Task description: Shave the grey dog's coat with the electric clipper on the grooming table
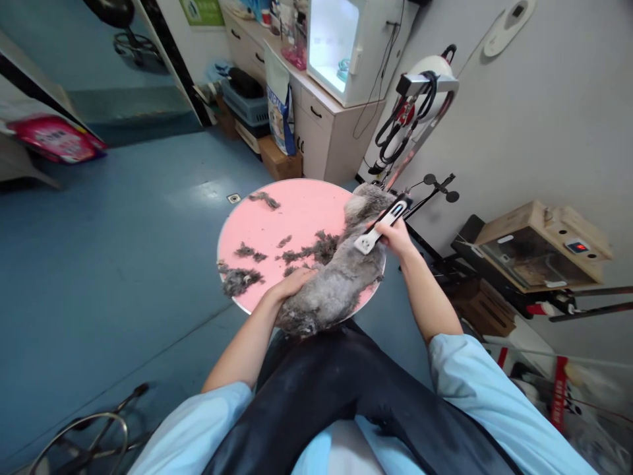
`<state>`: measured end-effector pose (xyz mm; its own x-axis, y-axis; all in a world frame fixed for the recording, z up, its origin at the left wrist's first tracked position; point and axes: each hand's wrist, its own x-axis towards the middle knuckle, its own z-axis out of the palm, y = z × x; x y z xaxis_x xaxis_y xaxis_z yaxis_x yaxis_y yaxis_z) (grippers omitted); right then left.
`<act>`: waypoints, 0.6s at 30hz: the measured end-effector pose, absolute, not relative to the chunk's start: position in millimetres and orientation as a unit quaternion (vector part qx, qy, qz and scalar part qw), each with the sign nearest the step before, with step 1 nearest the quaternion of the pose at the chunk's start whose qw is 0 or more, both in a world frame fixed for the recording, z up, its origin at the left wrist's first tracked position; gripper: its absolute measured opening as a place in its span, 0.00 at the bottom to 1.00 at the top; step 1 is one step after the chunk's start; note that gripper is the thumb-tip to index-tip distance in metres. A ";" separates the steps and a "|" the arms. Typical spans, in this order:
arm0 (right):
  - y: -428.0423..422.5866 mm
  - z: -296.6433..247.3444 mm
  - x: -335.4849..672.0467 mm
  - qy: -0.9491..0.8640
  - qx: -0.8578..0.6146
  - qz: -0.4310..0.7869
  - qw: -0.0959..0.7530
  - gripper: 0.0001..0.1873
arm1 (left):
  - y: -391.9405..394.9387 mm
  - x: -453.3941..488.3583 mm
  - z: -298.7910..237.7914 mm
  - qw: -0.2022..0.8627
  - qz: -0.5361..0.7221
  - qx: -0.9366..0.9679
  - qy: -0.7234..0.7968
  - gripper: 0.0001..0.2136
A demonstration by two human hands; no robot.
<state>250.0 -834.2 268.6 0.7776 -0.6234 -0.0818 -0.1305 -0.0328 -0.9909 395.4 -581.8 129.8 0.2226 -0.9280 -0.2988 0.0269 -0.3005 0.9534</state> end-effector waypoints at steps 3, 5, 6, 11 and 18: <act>-852.3 261.3 248.1 0.326 -0.674 -0.245 0.616 0.19 | -582.3 397.5 126.8 0.466 -0.503 0.634 -0.357 0.26; -846.8 256.4 247.3 0.320 -0.673 -0.217 0.630 0.17 | -582.2 398.7 125.2 0.461 -0.503 0.636 -0.360 0.26; -838.6 254.9 246.2 0.312 -0.673 -0.205 0.639 0.17 | -581.9 399.1 124.8 0.461 -0.502 0.636 -0.361 0.27; -792.7 257.7 235.0 0.257 -0.682 -0.148 0.668 0.20 | -579.3 398.6 124.8 0.470 -0.497 0.634 -0.360 0.26; -823.4 253.9 235.7 0.293 -0.633 -0.243 0.675 0.24 | -577.2 402.3 123.0 0.475 -0.488 0.638 -0.360 0.24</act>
<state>235.7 -823.4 253.9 0.7102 -0.6986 -0.0866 -0.0417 0.0811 -0.9958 402.3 -577.2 123.0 0.2636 -0.9230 -0.2803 0.0039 -0.2895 0.9572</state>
